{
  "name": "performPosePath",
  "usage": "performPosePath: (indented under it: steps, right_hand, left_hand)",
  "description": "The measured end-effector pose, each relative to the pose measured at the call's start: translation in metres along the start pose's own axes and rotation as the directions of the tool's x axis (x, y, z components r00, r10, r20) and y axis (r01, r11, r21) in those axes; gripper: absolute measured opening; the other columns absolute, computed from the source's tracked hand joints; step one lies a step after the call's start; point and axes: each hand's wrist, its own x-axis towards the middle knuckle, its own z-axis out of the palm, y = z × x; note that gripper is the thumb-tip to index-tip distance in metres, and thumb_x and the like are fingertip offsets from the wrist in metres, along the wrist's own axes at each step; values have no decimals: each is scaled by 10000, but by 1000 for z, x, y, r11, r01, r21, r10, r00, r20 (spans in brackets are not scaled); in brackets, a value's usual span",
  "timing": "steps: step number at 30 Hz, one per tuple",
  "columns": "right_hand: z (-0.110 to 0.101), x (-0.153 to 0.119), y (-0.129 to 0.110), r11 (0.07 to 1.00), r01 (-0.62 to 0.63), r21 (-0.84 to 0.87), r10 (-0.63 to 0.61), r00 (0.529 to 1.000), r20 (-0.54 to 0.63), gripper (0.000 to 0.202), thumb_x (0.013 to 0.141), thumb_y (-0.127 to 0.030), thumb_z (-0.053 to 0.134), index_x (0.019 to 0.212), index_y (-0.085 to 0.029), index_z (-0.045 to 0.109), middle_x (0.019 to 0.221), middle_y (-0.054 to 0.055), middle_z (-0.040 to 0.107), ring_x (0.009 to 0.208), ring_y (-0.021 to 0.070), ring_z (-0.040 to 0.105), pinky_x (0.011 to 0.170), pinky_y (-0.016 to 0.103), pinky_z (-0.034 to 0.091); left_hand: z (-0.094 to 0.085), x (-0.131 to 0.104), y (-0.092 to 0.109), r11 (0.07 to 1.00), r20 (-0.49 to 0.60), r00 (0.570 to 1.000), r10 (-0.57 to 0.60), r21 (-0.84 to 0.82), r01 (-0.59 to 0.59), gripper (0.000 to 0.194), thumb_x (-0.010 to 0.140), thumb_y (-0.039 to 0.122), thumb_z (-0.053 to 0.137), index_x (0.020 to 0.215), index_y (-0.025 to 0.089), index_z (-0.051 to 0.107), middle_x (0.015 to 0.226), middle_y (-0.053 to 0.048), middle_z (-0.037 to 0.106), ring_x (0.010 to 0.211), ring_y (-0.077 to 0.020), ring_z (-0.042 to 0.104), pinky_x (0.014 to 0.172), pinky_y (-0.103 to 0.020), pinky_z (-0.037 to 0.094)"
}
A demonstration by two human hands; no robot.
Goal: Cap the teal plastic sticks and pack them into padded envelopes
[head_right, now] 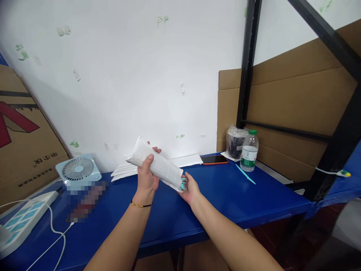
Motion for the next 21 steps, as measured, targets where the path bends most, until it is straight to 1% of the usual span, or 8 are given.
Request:
performPosePath:
  steps: [2,5,7,10,13,17,19,21]
  right_hand:
    - [1,3,4,986,114,-125,-123,990,-65,174,821,-364,498,786,-194,502,606,2,610,565,160,623,544,291,512]
    - [2,8,7,891,262,-372,-312,947,-79,230,778,-423,544,775,-194,521,602,7,610,515,153,597,441,252,470]
    - [1,11,5,833,306,-461,-382,921,-80,240,752,-428,566,765,-189,542,579,4,600,468,140,564,392,232,425]
    - [-9,17,-9,738,348,-579,-488,867,-101,249,736,-427,563,699,-182,557,490,-12,551,393,123,488,346,225,346]
    - [-26,21,-30,586,361,-725,-607,789,-98,297,730,-461,535,641,-181,580,429,-16,515,387,134,463,370,242,321]
    - [-48,25,-53,326,329,-886,-730,683,-15,346,724,-492,509,565,-194,586,458,6,547,502,173,518,493,260,352]
    - [-53,27,-57,189,302,-934,-762,645,54,367,731,-497,499,529,-199,568,498,18,566,554,184,525,552,268,352]
    - [-54,29,-57,71,274,-959,-772,623,121,386,752,-500,475,523,-200,557,519,24,563,574,189,518,590,278,347]
  left_hand:
    - [1,0,1,999,-20,999,38,7,-38,533,739,299,634,1244,280,467,1096,-45,595,1068,-211,543,900,-328,412]
    - [-1,-1,-1,998,-51,997,62,-6,-63,517,738,300,634,1230,290,476,1074,-30,600,1042,-195,559,915,-331,409]
    - [-6,-2,-3,998,-81,995,63,-16,-65,502,739,305,631,1219,295,483,1057,-21,603,1023,-185,570,915,-332,412]
    - [-18,0,-2,996,-162,984,69,-44,-77,468,748,312,615,1202,297,499,1051,-19,600,1005,-181,575,888,-330,433]
    - [-34,2,3,993,-239,967,85,-55,-101,445,747,304,608,1182,291,515,1048,-21,598,988,-175,579,874,-322,446]
    - [-52,1,10,991,-243,964,107,-46,-122,447,741,279,612,1178,286,523,1039,-21,597,978,-170,577,863,-312,456]
    - [-59,0,12,991,-233,966,115,-42,-128,450,741,268,609,1182,289,522,1040,-21,594,975,-171,576,856,-316,461]
    - [-66,0,17,989,-233,964,130,-34,-142,443,740,259,603,1176,285,527,1029,-20,597,966,-170,578,853,-315,464]
